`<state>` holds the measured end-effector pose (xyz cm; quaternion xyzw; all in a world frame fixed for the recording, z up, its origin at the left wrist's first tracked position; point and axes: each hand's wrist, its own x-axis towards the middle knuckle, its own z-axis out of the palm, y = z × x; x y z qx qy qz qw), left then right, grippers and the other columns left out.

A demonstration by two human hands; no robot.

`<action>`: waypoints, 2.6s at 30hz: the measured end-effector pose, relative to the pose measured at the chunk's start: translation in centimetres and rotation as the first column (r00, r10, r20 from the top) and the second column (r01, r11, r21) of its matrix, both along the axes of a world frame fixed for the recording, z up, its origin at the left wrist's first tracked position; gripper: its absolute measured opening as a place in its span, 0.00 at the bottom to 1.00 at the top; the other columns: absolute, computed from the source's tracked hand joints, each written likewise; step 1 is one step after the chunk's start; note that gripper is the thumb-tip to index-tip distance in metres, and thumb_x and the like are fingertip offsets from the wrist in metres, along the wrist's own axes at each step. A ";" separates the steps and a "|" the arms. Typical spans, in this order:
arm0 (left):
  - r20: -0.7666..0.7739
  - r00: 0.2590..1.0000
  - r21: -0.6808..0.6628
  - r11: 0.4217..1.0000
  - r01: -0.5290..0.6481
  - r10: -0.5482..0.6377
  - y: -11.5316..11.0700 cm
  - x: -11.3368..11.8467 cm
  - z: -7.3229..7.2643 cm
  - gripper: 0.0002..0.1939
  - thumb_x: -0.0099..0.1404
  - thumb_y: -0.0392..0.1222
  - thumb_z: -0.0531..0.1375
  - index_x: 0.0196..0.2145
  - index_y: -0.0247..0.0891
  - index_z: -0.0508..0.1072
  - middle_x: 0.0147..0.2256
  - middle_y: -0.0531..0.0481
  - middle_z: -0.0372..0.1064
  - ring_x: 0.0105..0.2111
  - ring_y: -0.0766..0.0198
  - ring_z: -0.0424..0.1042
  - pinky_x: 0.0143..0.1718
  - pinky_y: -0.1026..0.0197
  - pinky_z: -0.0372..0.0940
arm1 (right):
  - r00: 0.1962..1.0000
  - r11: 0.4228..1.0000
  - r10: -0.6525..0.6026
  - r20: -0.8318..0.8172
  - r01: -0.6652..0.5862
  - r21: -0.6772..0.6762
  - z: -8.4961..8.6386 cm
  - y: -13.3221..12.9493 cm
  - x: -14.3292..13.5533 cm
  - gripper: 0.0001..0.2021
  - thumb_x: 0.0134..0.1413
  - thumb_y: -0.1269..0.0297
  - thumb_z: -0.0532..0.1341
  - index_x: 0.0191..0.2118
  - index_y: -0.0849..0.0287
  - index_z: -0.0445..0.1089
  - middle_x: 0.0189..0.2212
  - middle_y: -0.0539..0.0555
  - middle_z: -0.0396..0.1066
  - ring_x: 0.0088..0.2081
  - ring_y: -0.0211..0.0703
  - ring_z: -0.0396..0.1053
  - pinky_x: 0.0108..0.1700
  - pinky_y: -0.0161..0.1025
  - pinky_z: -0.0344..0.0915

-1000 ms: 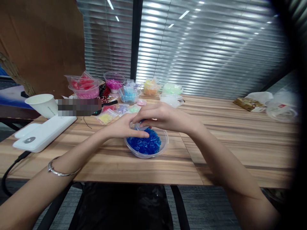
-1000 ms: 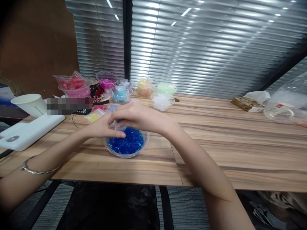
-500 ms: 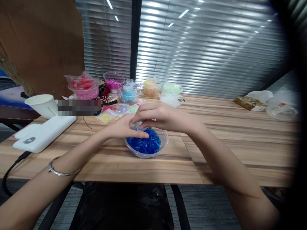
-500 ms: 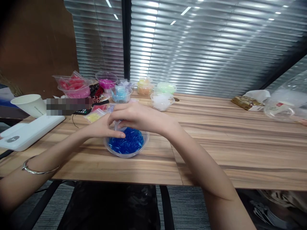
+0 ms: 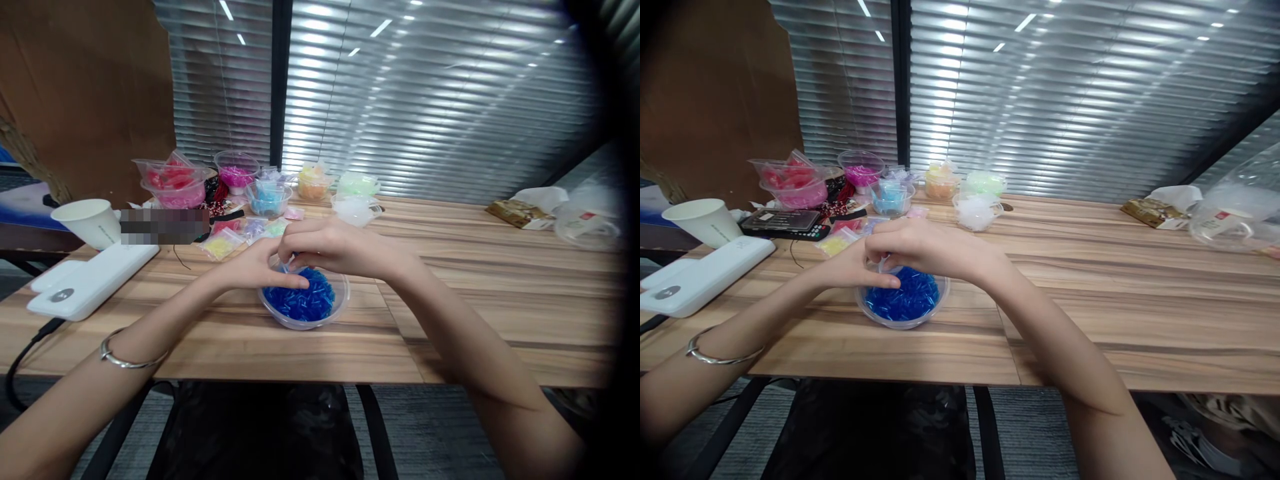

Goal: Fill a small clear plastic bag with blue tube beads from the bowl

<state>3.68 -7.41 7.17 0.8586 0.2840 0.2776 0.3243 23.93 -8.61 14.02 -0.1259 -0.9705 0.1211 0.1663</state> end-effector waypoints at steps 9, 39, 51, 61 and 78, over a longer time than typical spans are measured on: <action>-0.002 1.000 0.013 1.000 -0.002 0.002 -0.1 0.0 0.0 0.20 0.54 0.55 0.68 0.33 0.35 0.72 0.35 0.51 0.72 0.38 0.59 0.72 0.41 0.59 0.68 | 1.000 1.000 -0.012 0.006 0.013 -0.006 -0.3 0.2 -0.1 0.06 0.62 0.71 0.57 0.40 0.53 0.69 0.38 0.49 0.71 0.39 0.39 0.67 0.38 0.36 0.61; 0.070 0.997 -0.030 1.000 -0.009 0.011 1.1 -0.5 0.0 0.21 0.60 0.54 0.64 0.43 0.35 0.72 0.43 0.47 0.72 0.45 0.57 0.71 0.47 0.57 0.66 | 0.992 0.998 -0.016 -0.123 0.008 -0.069 0.3 0.5 0.6 0.14 0.60 0.78 0.54 0.46 0.58 0.72 0.42 0.52 0.75 0.42 0.37 0.71 0.44 0.36 0.65; 0.081 0.996 0.008 0.999 -0.033 0.032 2.0 -1.4 0.1 0.20 0.65 0.48 0.61 0.51 0.37 0.67 0.53 0.48 0.66 0.54 0.59 0.64 0.58 0.58 0.57 | 0.986 0.971 0.027 0.167 0.014 -0.238 0.3 0.1 0.2 0.12 0.60 0.73 0.56 0.46 0.58 0.72 0.43 0.52 0.74 0.43 0.39 0.69 0.46 0.38 0.64; 0.106 0.994 -0.150 0.988 -0.018 0.034 1.4 -1.1 0.0 0.18 0.64 0.49 0.60 0.49 0.41 0.66 0.38 0.54 0.70 0.42 0.62 0.68 0.47 0.60 0.63 | 0.901 0.970 0.012 0.433 0.095 -0.224 -3.3 1.0 -0.4 0.21 0.53 0.68 0.63 0.54 0.55 0.69 0.48 0.55 0.71 0.46 0.44 0.68 0.44 0.38 0.64; 0.263 0.963 -0.191 0.975 0.112 -0.059 1.5 -0.8 -0.5 0.24 0.63 0.58 0.60 0.49 0.39 0.67 0.40 0.48 0.68 0.44 0.59 0.68 0.48 0.59 0.61 | 0.916 0.968 0.053 0.399 0.051 -0.244 -1.8 0.9 -0.4 0.11 0.59 0.73 0.59 0.45 0.59 0.73 0.43 0.54 0.74 0.41 0.39 0.69 0.42 0.36 0.63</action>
